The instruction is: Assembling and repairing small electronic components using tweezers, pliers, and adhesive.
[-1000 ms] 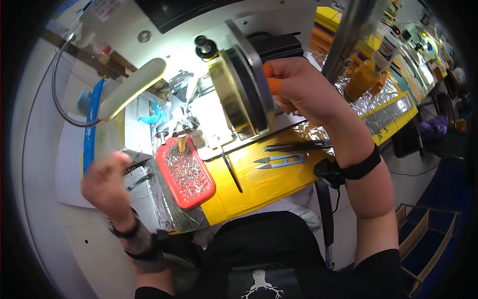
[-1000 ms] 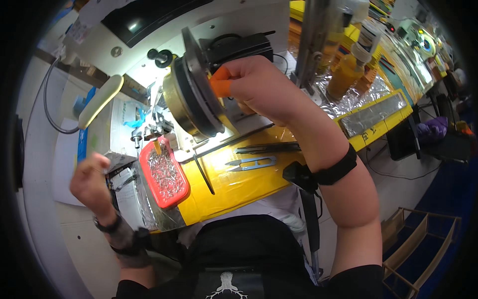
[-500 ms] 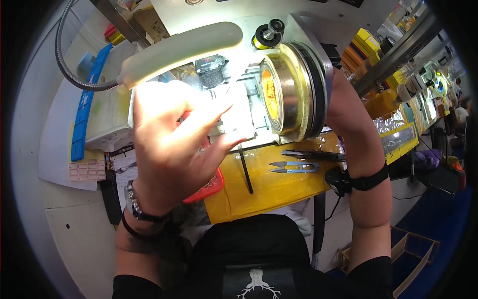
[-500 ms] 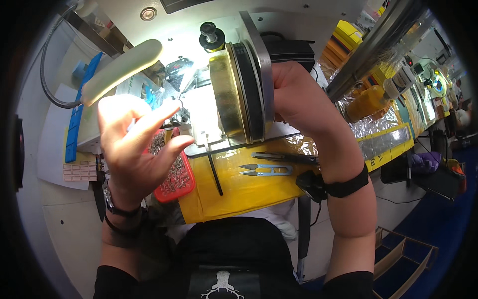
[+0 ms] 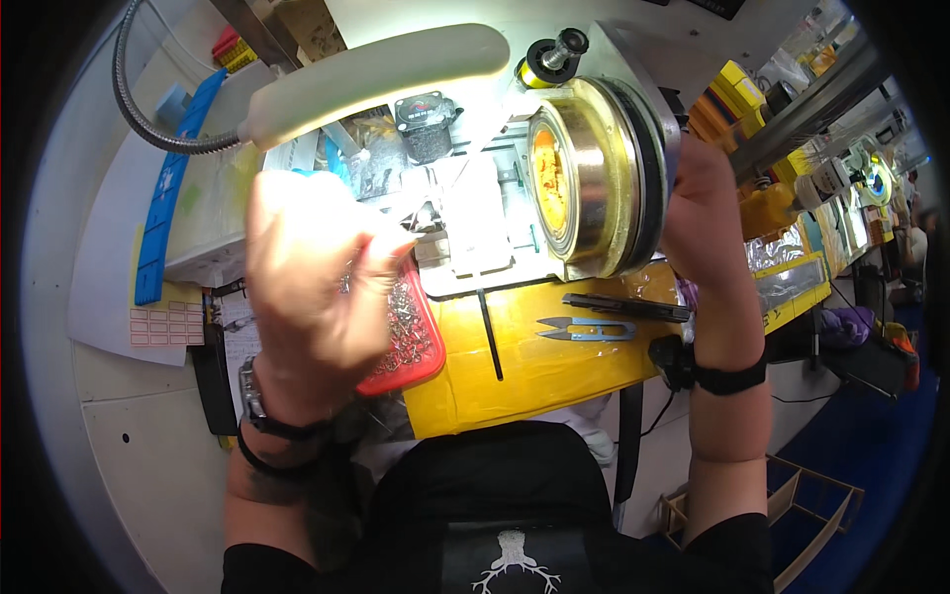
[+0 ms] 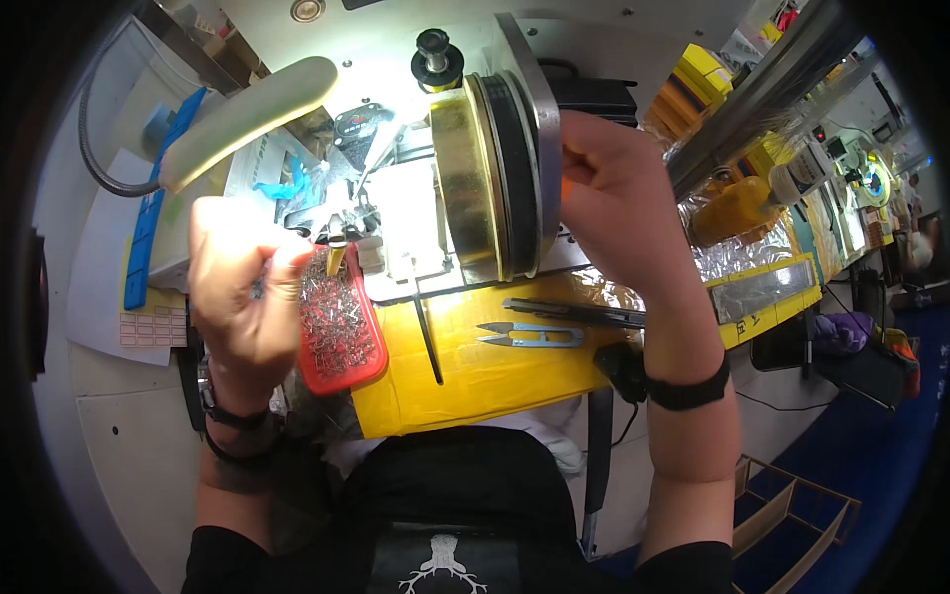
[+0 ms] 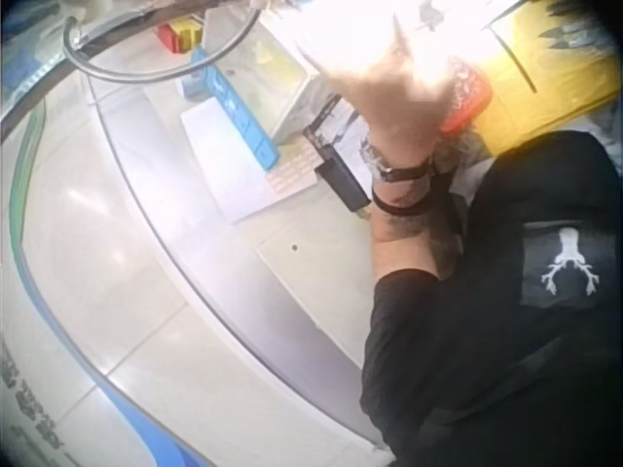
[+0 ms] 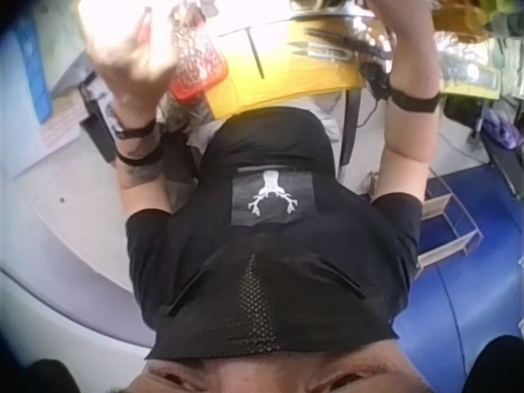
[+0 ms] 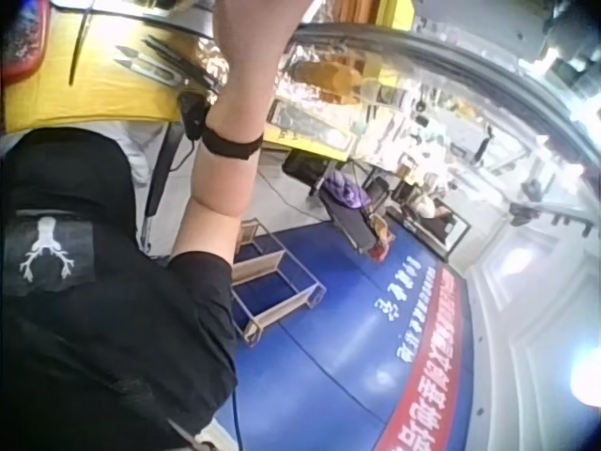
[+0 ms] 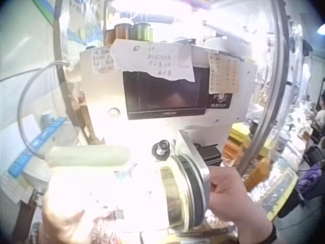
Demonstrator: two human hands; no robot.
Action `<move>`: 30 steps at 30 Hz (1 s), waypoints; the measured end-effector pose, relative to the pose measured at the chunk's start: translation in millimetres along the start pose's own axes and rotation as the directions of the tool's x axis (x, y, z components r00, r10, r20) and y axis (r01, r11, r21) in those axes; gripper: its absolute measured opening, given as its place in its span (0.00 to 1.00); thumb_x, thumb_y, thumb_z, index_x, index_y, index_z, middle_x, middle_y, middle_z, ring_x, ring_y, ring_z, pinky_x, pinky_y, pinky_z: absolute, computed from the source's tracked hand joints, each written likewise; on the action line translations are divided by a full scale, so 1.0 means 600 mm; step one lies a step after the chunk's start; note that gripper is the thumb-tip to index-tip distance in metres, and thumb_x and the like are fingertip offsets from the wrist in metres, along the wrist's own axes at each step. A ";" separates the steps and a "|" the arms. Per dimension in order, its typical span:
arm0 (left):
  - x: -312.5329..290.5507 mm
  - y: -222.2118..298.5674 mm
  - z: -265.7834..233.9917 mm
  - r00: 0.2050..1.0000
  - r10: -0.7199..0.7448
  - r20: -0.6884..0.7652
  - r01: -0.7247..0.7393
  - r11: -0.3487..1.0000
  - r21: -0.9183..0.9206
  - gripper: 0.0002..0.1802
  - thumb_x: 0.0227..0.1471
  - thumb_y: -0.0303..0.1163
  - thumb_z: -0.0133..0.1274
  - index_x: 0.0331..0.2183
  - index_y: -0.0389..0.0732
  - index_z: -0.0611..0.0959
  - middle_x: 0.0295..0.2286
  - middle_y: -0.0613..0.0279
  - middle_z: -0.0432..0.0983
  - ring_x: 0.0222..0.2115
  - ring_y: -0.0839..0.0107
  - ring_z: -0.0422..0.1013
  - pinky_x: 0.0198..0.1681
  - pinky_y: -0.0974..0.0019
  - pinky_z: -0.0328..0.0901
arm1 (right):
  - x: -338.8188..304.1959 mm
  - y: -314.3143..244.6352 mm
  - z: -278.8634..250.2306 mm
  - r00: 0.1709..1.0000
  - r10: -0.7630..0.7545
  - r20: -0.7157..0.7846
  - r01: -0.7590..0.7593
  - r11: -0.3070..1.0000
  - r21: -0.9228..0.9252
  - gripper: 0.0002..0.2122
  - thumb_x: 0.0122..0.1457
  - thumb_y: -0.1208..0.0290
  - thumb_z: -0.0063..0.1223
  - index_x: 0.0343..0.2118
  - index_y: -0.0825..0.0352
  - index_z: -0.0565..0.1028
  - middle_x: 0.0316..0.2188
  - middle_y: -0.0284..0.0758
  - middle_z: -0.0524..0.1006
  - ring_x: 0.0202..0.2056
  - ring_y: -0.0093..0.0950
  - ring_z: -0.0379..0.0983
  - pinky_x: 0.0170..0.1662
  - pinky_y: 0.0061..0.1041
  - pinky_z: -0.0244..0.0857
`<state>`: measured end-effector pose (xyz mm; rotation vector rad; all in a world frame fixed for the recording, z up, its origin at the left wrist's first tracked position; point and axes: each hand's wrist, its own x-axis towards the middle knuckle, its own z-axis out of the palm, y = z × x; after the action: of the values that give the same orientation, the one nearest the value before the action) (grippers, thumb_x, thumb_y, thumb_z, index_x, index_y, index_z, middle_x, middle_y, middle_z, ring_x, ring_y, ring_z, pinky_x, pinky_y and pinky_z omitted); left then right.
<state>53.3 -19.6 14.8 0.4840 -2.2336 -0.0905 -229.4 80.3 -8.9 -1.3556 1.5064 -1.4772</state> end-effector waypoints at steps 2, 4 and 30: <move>-0.013 -0.024 -0.010 0.999 -0.039 0.034 0.039 0.999 0.017 0.04 0.49 0.22 0.61 0.27 0.35 0.81 0.24 0.57 0.73 0.31 0.55 0.67 0.37 0.57 0.63 | -0.020 0.007 -0.004 0.985 -0.080 -0.151 0.066 0.993 -0.099 0.04 0.62 0.77 0.60 0.36 0.72 0.80 0.23 0.23 0.76 0.27 0.08 0.65 0.30 0.12 0.55; -0.015 -0.036 -0.022 0.991 -0.111 0.076 0.108 0.993 0.042 0.05 0.52 0.21 0.56 0.25 0.35 0.78 0.24 0.55 0.71 0.30 0.55 0.67 0.35 0.57 0.62 | -0.033 0.013 0.003 0.974 -0.080 -0.213 0.073 0.996 -0.044 0.04 0.61 0.78 0.60 0.36 0.72 0.79 0.23 0.23 0.75 0.27 0.08 0.65 0.30 0.12 0.55; -0.105 -0.115 0.030 0.659 -0.533 0.531 0.736 0.309 -0.603 0.07 0.68 0.29 0.45 0.33 0.42 0.73 0.23 0.79 0.64 0.23 0.89 0.57 0.26 0.78 0.51 | -0.095 0.026 -0.112 0.729 -0.288 -0.621 0.007 0.910 -0.414 0.04 0.63 0.77 0.64 0.35 0.71 0.80 0.26 0.28 0.80 0.28 0.13 0.73 0.32 0.14 0.63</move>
<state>98.3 -61.5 -57.8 0.8568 -1.7754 -1.5983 -280.0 152.4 -24.3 -1.2264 2.2934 -1.9928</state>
